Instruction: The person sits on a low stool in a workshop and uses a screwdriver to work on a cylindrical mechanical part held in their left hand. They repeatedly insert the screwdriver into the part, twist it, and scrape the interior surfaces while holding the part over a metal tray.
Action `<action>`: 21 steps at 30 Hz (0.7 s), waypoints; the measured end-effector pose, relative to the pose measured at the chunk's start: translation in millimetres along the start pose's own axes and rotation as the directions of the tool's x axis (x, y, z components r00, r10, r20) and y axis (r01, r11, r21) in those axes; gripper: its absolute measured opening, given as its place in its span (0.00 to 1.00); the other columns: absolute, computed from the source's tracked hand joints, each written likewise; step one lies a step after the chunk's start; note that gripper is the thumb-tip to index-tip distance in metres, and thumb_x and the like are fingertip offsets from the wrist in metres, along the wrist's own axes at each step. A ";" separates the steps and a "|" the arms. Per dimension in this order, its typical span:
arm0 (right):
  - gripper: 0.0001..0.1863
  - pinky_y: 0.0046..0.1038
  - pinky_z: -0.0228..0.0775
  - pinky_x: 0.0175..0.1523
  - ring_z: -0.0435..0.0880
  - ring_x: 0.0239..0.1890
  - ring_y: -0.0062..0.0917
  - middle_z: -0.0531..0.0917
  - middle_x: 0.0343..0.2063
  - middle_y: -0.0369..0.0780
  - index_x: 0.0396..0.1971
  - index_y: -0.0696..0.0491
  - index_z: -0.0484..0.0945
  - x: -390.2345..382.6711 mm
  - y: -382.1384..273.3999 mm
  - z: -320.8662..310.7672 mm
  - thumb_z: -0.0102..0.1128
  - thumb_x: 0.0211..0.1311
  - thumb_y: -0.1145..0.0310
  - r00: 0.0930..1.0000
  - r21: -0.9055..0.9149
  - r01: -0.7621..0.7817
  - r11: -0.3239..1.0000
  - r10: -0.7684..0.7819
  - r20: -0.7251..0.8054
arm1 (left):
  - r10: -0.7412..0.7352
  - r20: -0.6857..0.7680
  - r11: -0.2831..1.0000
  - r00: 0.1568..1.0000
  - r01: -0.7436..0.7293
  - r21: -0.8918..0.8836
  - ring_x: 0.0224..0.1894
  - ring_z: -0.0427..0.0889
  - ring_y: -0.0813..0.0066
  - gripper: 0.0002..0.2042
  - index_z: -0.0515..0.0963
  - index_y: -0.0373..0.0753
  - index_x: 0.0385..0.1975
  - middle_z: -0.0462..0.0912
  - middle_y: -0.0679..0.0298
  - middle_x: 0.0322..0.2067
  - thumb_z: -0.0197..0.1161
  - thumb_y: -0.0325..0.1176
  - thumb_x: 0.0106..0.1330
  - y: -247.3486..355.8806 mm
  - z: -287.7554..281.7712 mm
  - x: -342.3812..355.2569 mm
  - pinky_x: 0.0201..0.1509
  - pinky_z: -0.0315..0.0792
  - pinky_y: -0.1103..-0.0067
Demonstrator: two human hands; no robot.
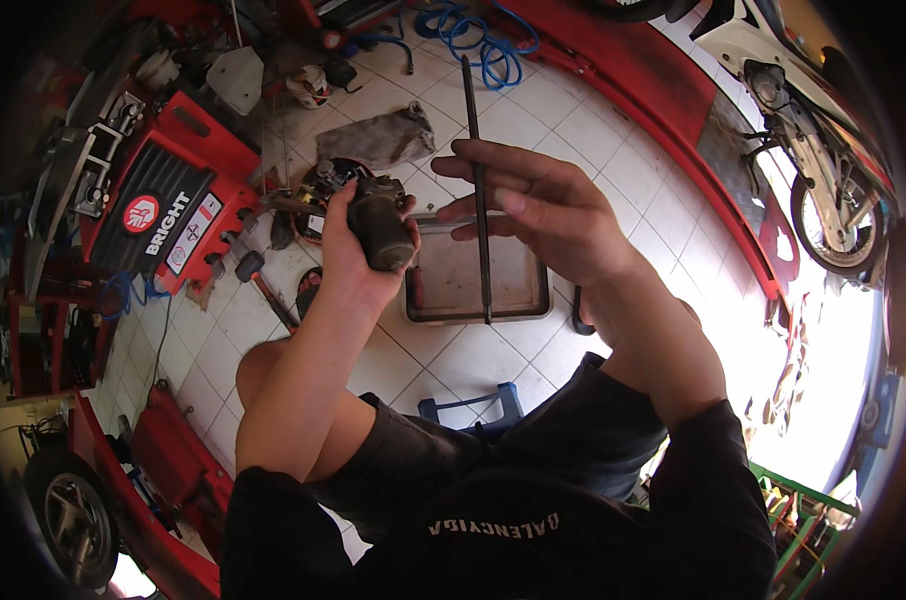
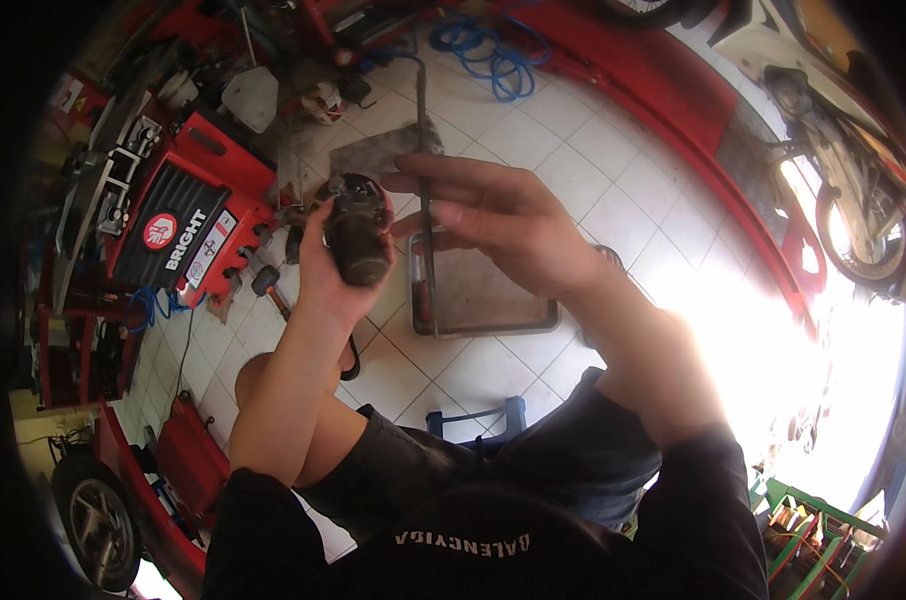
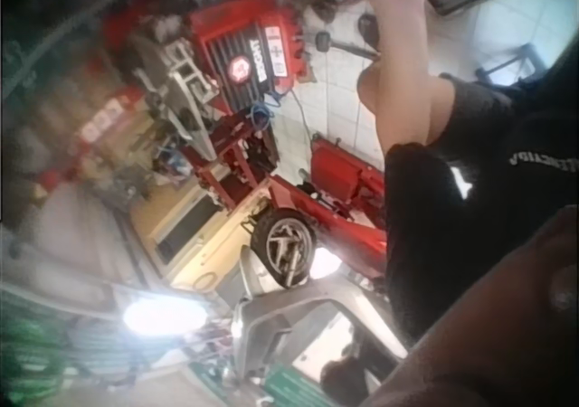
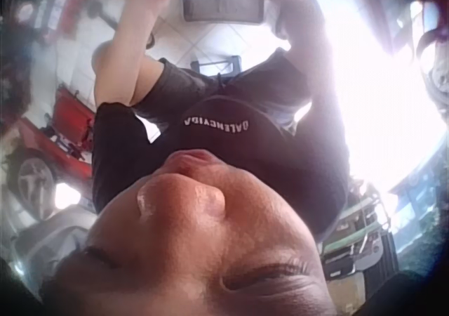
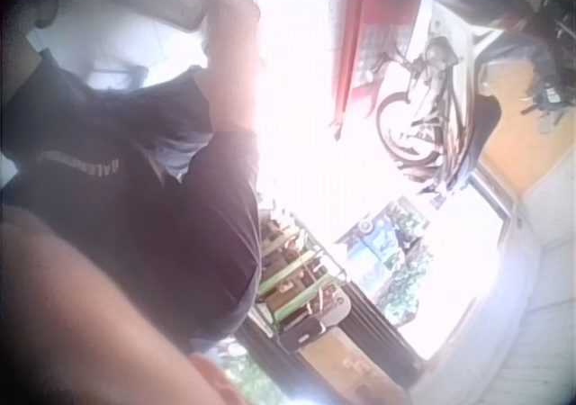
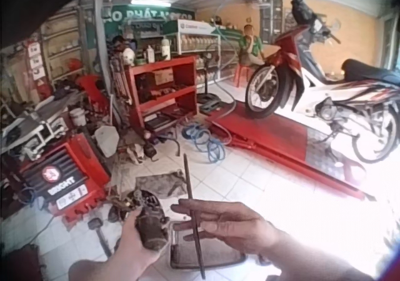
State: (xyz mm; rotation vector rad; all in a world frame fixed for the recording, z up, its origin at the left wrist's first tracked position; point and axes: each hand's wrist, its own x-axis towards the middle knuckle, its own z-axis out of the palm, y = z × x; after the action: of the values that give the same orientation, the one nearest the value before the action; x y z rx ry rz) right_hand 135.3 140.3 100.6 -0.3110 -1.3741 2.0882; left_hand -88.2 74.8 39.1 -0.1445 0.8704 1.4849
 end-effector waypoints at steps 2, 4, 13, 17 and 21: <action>0.27 0.34 0.79 0.53 0.86 0.49 0.35 0.78 0.59 0.51 0.67 0.63 0.64 -0.1 10.2 11.5 0.57 0.71 0.74 0.987 -0.083 -0.010 0.996 -0.003 -0.163 | 0.019 0.011 1.000 1.000 -0.019 0.018 0.33 0.80 0.61 0.19 0.74 0.42 0.47 0.84 0.52 0.39 0.58 0.52 0.70 0.0 -1.2 1.1 0.36 0.77 0.70; 0.23 0.33 0.80 0.51 0.86 0.48 0.34 0.81 0.56 0.51 0.63 0.63 0.67 -0.1 26.4 12.1 0.57 0.71 0.74 0.972 0.011 -0.087 0.996 0.087 -0.219 | 0.031 0.017 0.997 0.999 -0.033 0.071 0.32 0.81 0.61 0.19 0.74 0.42 0.46 0.84 0.52 0.39 0.58 0.52 0.70 0.4 -1.1 0.5 0.36 0.77 0.69; 0.21 0.32 0.78 0.44 0.83 0.40 0.29 0.80 0.39 0.42 0.63 0.60 0.64 2.7 41.5 20.3 0.50 0.72 0.76 0.886 0.046 -0.179 0.983 0.182 -0.426 | 0.044 -0.070 0.995 0.997 -0.038 0.090 0.34 0.81 0.63 0.19 0.74 0.43 0.46 0.84 0.53 0.39 0.60 0.53 0.70 3.1 -0.8 0.4 0.40 0.79 0.70; 0.23 0.24 0.66 0.31 0.73 0.27 0.21 0.75 0.34 0.38 0.67 0.59 0.63 1.1 36.0 25.6 0.48 0.75 0.73 0.864 0.171 -0.253 0.952 0.302 -0.404 | 0.062 -0.061 0.995 0.996 -0.057 0.083 0.37 0.80 0.64 0.20 0.75 0.43 0.46 0.84 0.53 0.40 0.61 0.54 0.70 6.0 -0.1 -1.3 0.42 0.79 0.71; 0.20 0.19 0.54 0.25 0.61 0.20 0.16 0.69 0.27 0.33 0.65 0.57 0.68 -2.6 41.7 34.4 0.48 0.78 0.67 0.765 0.335 -0.510 0.792 0.596 -0.243 | 0.064 -0.009 0.997 0.998 -0.064 0.041 0.37 0.80 0.64 0.23 0.76 0.42 0.45 0.83 0.56 0.39 0.62 0.57 0.69 10.1 5.0 -4.7 0.42 0.78 0.72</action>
State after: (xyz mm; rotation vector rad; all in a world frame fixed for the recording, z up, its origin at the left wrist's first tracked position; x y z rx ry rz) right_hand 104.9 101.7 78.0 -1.0318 -0.8515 2.4959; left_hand -94.5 75.3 49.5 -0.0947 0.9200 1.5261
